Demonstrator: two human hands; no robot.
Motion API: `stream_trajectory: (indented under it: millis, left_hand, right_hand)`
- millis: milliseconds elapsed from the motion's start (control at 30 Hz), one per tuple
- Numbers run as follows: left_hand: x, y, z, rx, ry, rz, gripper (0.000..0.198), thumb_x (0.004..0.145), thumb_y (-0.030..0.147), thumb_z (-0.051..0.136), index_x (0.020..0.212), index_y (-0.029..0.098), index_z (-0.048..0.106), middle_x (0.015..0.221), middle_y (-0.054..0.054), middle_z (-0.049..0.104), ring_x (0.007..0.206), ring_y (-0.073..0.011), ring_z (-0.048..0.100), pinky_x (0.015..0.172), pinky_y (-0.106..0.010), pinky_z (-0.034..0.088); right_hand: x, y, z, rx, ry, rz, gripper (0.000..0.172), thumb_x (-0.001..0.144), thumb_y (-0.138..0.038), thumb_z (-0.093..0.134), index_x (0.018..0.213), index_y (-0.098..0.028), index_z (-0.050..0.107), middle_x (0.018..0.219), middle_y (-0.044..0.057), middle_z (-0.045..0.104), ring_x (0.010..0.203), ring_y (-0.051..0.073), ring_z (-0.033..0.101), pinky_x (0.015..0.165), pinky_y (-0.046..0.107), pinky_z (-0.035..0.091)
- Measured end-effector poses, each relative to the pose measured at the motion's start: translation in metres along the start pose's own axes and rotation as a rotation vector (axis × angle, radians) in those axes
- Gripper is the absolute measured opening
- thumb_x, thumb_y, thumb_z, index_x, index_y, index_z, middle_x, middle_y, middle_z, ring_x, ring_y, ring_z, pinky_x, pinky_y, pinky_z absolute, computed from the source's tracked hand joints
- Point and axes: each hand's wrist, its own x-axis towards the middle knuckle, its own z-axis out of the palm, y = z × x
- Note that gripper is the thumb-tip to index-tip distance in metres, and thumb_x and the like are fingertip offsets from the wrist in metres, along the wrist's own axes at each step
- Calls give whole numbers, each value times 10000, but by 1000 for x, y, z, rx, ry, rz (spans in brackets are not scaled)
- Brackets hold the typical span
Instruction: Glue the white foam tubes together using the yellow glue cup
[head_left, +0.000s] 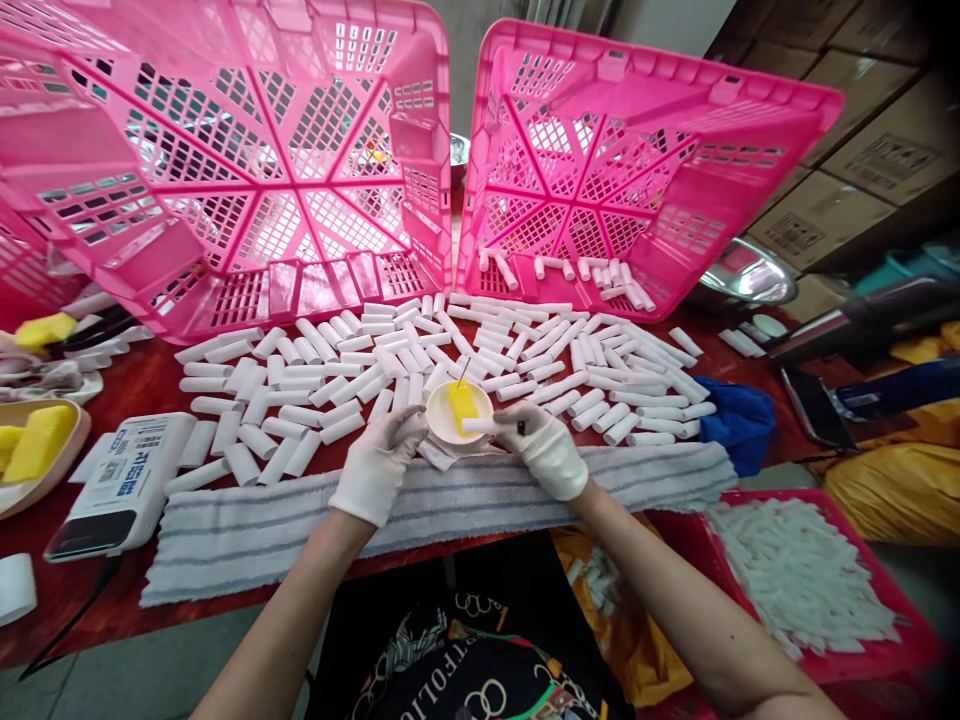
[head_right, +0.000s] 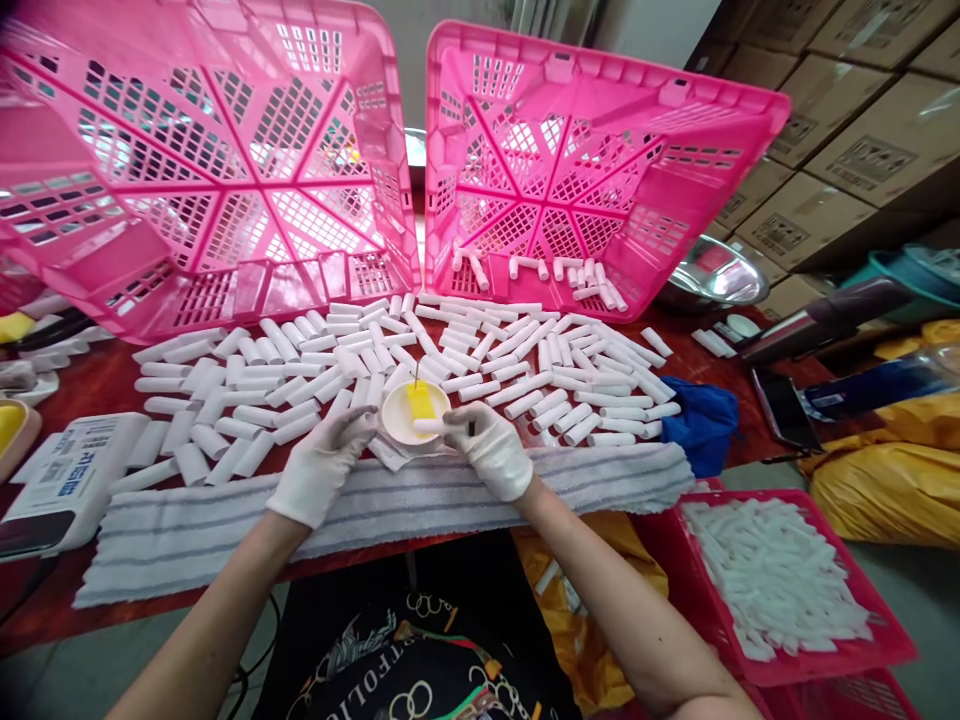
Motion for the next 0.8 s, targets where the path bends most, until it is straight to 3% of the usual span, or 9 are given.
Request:
stream_trajectory:
  millis: [100, 167, 333, 400, 567, 633, 700, 800]
  left_hand:
    - [-4, 9, 4, 84, -47, -13, 416, 713, 381, 615, 1066, 164, 572, 1121, -91, 605, 1045, -200, 564, 947, -324, 416]
    - [-10, 20, 9, 113, -100, -52, 404, 710, 400, 612, 1038, 166, 582, 1035, -71, 640, 946, -190, 604, 875, -310, 459]
    - [-22, 42, 12, 207, -218, 39, 375, 735, 437, 574, 1001, 175, 611, 925, -51, 670, 810, -178, 622, 748, -271, 477]
    - [-24, 44, 12, 281, -214, 43, 353, 786, 465, 497, 935, 174, 631, 852, -50, 676, 765, -181, 620, 706, -269, 466]
    - [-26, 41, 24, 402, -171, -108, 540, 871, 494, 255, 632, 184, 627, 596, -57, 637, 589, -191, 597, 605, -285, 429]
    - [-29, 42, 33, 461, -138, -94, 555, 874, 487, 245, 626, 181, 636, 591, -67, 638, 585, -195, 597, 592, -286, 418]
    - [-35, 45, 42, 524, -56, -37, 553, 882, 466, 237, 674, 171, 655, 609, -75, 645, 585, -194, 595, 572, -282, 406]
    - [-47, 49, 55, 636, 24, 89, 535, 891, 426, 239, 708, 165, 669, 651, -89, 661, 599, -192, 599, 582, -281, 407]
  right_hand:
    - [-1, -13, -2, 184, -3, 210, 362, 753, -489, 569, 901, -161, 537, 541, -49, 517, 376, 60, 420, 352, 190, 319]
    - [-1, -20, 0, 200, -23, 262, 394, 747, -531, 551, 871, -157, 532, 481, -65, 479, 328, 54, 366, 314, 187, 255]
    - [-2, -31, 6, -59, -35, 275, 372, 764, -535, 515, 770, -168, 575, 449, -54, 466, 339, 66, 379, 326, 197, 273]
    - [-5, -37, 8, -253, -13, 175, 357, 774, -518, 517, 751, -170, 595, 493, -27, 519, 398, 81, 442, 389, 207, 335]
    - [-17, -40, 6, -835, -1, -408, 409, 847, -440, 423, 579, -171, 576, 549, 50, 560, 553, 133, 514, 550, 256, 377]
    - [-21, -37, 8, -950, 16, -539, 416, 864, -383, 387, 556, -174, 572, 550, 75, 562, 586, 153, 522, 573, 273, 376]
    - [-25, -34, 13, -946, 38, -529, 410, 879, -345, 363, 581, -176, 588, 576, 91, 586, 599, 162, 538, 587, 282, 389]
    - [-31, -30, 22, -801, 48, -354, 430, 909, -344, 308, 642, -184, 604, 623, 88, 624, 567, 162, 559, 551, 285, 403]
